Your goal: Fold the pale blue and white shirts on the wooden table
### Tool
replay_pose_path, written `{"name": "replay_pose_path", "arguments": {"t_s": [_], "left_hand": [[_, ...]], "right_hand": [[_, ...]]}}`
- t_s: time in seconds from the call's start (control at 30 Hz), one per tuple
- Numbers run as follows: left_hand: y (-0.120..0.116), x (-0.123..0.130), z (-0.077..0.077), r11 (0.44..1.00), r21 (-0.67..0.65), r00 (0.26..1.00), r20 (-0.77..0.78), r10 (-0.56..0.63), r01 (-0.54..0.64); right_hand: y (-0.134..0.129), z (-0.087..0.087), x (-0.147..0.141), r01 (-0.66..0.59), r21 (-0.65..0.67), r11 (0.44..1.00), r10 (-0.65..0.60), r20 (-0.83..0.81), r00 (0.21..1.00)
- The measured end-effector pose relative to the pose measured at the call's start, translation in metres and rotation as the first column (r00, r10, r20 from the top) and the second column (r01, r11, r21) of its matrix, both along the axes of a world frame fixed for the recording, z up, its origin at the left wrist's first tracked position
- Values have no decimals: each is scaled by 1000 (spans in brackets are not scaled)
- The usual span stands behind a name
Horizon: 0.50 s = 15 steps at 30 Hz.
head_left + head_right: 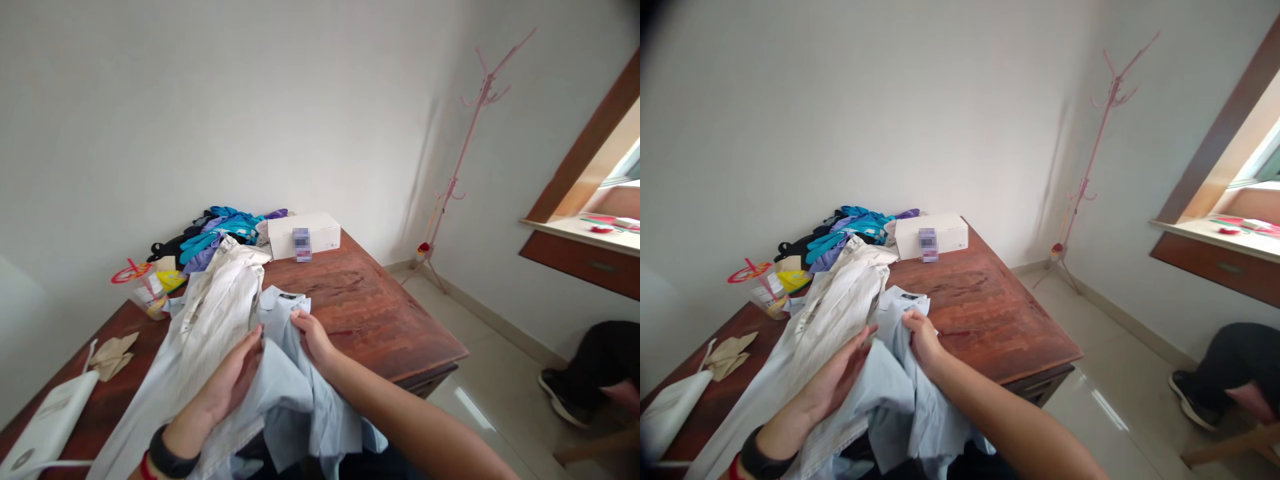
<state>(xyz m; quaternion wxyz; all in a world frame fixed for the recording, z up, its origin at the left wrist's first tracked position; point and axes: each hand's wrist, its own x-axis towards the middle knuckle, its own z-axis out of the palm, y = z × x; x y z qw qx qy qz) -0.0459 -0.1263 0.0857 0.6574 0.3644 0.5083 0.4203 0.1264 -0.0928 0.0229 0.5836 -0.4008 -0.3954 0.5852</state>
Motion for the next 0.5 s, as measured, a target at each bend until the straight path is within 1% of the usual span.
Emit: {"name": "replay_pose_path", "arguments": {"t_s": [0.03,0.07,0.13,0.2,0.27,0.3,0.37,0.43,0.47,0.5], "left_hand": [[0,3,-2,999,-35,999,49,-24,26],[0,4,-4,996,-63,994,98,-48,55],[-2,0,-5,992,-81,987,139,-82,94],[-5,-5,-3,993,-52,989,107,-101,107],[-7,-10,3,994,2,993,48,-110,110],[-7,-12,8,995,34,996,18,-93,92],[-4,-17,22,994,106,999,-41,-7,12],[1,-27,43,975,186,985,-93,144,-125],[4,-34,56,948,238,964,-113,242,-210],[8,-42,70,913,296,937,-122,328,-281]], "right_hand": [[-10,7,-11,-123,-13,992,119,-173,978],[-20,14,-18,-219,-13,976,206,-281,937],[-34,25,-23,-365,0,931,334,-402,852],[-42,33,-19,-472,22,881,437,-418,796],[-45,39,-10,-566,43,823,538,-377,754],[-45,43,-4,-611,52,790,589,-340,733],[-43,49,7,-693,69,718,684,-254,683],[-39,54,20,-747,108,656,752,-173,636],[-37,56,27,-755,130,643,766,-138,628],[-33,57,34,-747,150,648,761,-112,639]]}}
